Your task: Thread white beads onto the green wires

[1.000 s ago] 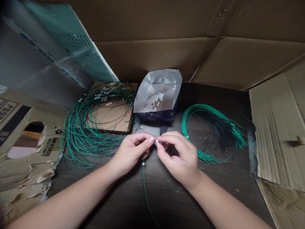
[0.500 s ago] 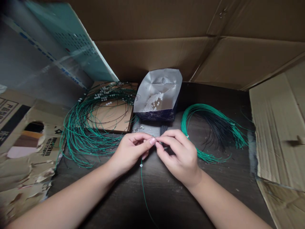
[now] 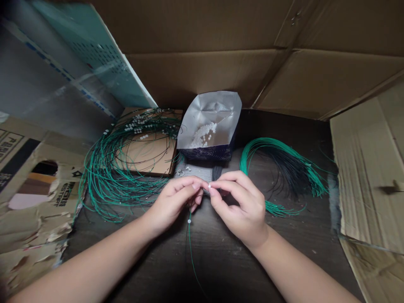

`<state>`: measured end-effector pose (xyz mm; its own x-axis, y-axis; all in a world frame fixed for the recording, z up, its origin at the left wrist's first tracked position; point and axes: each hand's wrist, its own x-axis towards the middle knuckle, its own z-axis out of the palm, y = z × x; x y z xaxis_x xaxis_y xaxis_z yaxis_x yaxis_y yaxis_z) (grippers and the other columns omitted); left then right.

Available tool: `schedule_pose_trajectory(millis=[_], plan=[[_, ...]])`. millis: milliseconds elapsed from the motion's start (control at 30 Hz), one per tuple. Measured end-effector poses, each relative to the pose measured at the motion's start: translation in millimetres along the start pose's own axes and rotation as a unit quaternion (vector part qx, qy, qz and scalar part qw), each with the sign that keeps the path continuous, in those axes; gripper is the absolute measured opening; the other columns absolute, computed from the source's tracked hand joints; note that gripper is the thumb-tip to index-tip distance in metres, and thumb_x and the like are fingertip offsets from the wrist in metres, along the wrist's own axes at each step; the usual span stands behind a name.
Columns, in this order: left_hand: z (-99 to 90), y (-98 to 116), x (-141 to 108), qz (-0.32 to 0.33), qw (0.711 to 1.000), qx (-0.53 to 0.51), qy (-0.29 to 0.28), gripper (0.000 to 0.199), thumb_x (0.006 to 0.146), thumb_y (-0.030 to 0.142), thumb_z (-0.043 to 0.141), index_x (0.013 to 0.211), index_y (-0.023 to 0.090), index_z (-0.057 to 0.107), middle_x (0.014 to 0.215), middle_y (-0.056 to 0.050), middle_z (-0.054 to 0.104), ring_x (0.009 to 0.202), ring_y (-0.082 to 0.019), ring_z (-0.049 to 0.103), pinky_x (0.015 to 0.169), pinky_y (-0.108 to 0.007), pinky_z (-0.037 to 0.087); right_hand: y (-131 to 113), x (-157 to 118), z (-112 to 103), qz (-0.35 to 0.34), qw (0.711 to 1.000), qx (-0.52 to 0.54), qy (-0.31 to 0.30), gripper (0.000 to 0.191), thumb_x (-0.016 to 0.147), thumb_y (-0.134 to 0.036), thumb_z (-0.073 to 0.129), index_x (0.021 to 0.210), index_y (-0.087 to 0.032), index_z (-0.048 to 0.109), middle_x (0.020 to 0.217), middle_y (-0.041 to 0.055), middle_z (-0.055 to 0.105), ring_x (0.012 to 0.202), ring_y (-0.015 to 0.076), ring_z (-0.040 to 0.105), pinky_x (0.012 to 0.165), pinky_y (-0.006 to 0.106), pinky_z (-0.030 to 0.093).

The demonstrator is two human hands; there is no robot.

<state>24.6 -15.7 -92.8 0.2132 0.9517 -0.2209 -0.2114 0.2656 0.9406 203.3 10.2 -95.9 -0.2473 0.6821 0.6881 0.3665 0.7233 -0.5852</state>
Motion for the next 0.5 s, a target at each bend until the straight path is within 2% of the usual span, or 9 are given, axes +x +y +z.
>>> schedule_pose_trajectory(millis=[200,500], plan=[[2.5,2.1,-2.4,0.016,0.999,0.041,-0.002,0.04,0.092,0.053,0.07,0.092,0.013,0.075,0.064,0.003,0.057,0.054,-0.009,0.046,0.051,-0.021,0.035,1.0,-1.7,-0.1,0.014,1.0,0.004,0.001,0.015,0.087,-0.009,0.075,0.096,-0.022,0.076,0.088,0.005,0.071,0.075,0.0175,0.069,0.059,0.03,0.059],[4.1,1.1,-1.0,0.021,1.0,-0.012,-0.005,0.041,0.085,0.053,0.078,0.092,0.014,0.071,0.069,0.001,0.063,0.055,-0.009,0.053,0.052,-0.022,0.044,3.4,-2.0,0.0,0.029,1.0,0.011,0.003,0.016,0.089,-0.009,0.074,0.097,-0.022,0.075,0.089,0.0049,0.069,0.075,0.0173,0.068,0.059,0.03,0.059]])
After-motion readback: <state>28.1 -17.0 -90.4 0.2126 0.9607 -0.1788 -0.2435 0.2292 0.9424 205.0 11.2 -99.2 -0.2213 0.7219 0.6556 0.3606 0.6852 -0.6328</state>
